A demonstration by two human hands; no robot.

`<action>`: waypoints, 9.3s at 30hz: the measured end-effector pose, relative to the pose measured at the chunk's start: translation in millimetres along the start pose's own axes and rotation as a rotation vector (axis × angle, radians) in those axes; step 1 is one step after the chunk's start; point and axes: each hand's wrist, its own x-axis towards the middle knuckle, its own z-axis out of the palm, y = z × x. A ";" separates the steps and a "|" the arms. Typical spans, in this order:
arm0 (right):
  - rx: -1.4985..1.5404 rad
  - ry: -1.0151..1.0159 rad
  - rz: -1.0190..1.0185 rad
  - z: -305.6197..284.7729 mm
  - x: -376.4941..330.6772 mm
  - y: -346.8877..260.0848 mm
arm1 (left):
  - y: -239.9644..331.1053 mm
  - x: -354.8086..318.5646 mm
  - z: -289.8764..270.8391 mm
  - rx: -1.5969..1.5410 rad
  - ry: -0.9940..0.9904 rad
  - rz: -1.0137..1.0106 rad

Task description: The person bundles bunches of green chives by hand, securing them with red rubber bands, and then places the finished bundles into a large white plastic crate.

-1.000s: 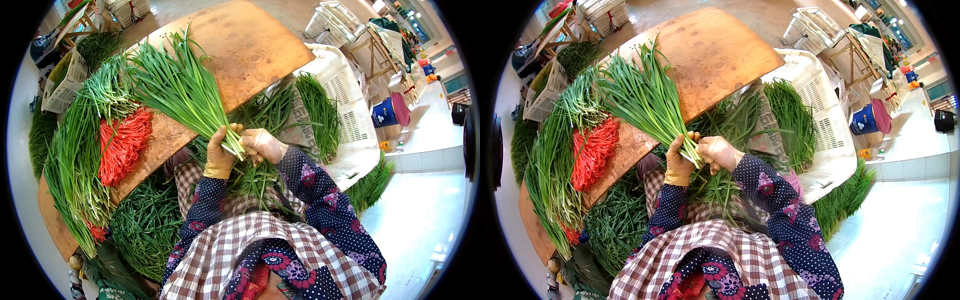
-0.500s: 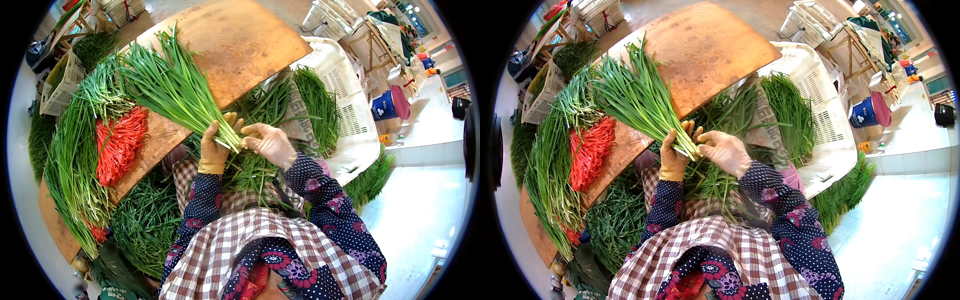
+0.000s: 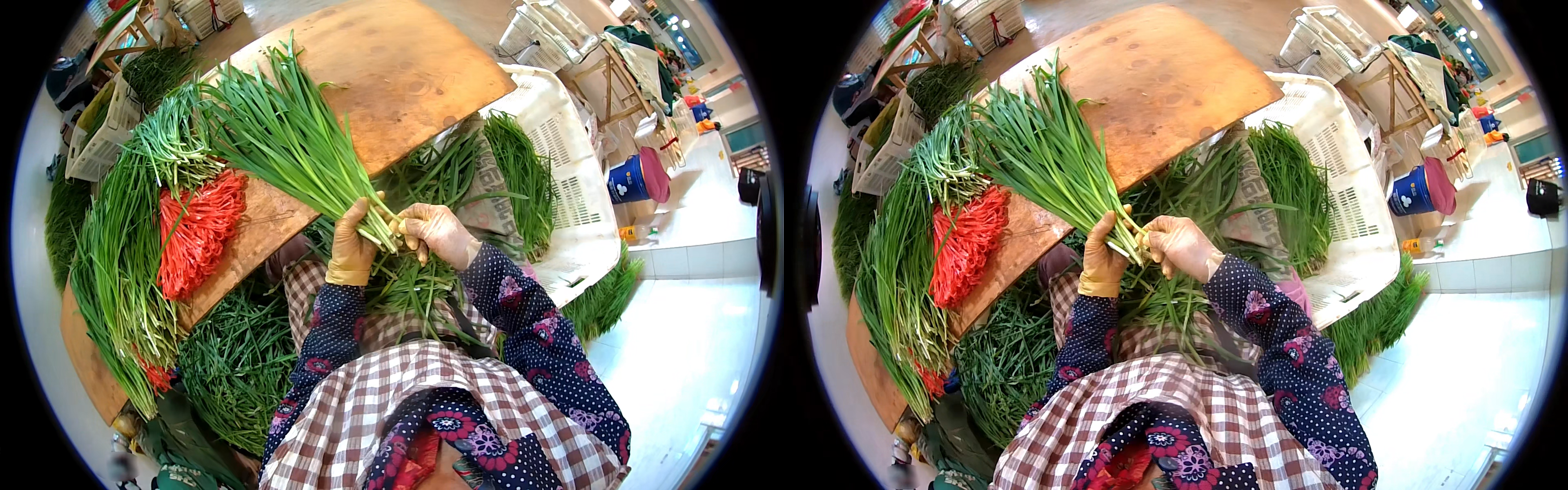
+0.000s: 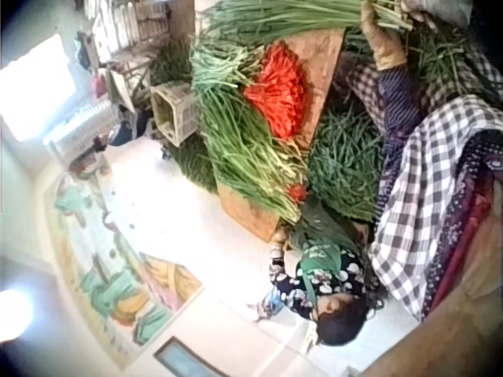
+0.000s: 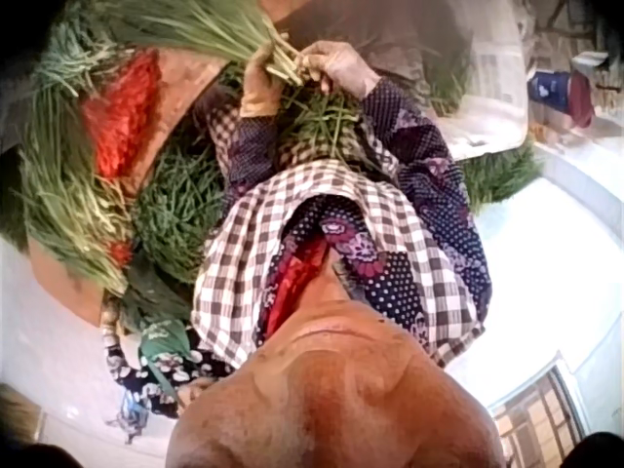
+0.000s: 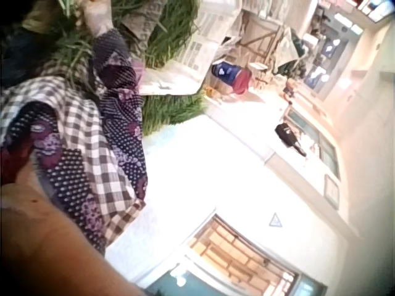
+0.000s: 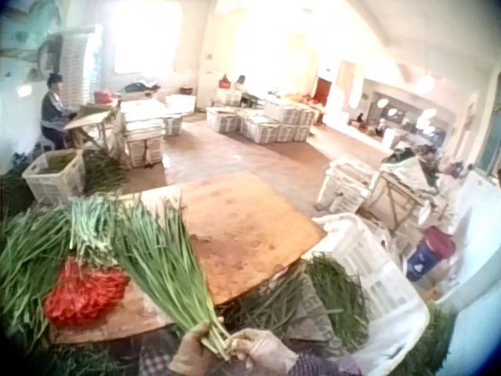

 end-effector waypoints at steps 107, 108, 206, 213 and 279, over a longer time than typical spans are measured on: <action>-0.930 0.332 -0.883 -17.9 -50.9 6.2 | 16.7 -10.2 16.5 -0.224 -0.157 0.039; -0.879 0.411 -0.916 -16.1 -45.7 3.7 | 17.0 -10.8 15.7 -0.218 -0.146 0.030; 0.302 -0.075 -1.057 40.6 154.4 -155.2 | 159.8 94.8 168.7 0.873 -0.205 0.556; -0.136 0.022 -1.159 54.3 133.7 -172.3 | 174.0 76.3 173.2 0.931 -0.250 0.684; -0.464 -0.169 -0.420 193.0 196.3 -100.8 | 245.3 -161.2 -12.8 0.184 0.132 0.593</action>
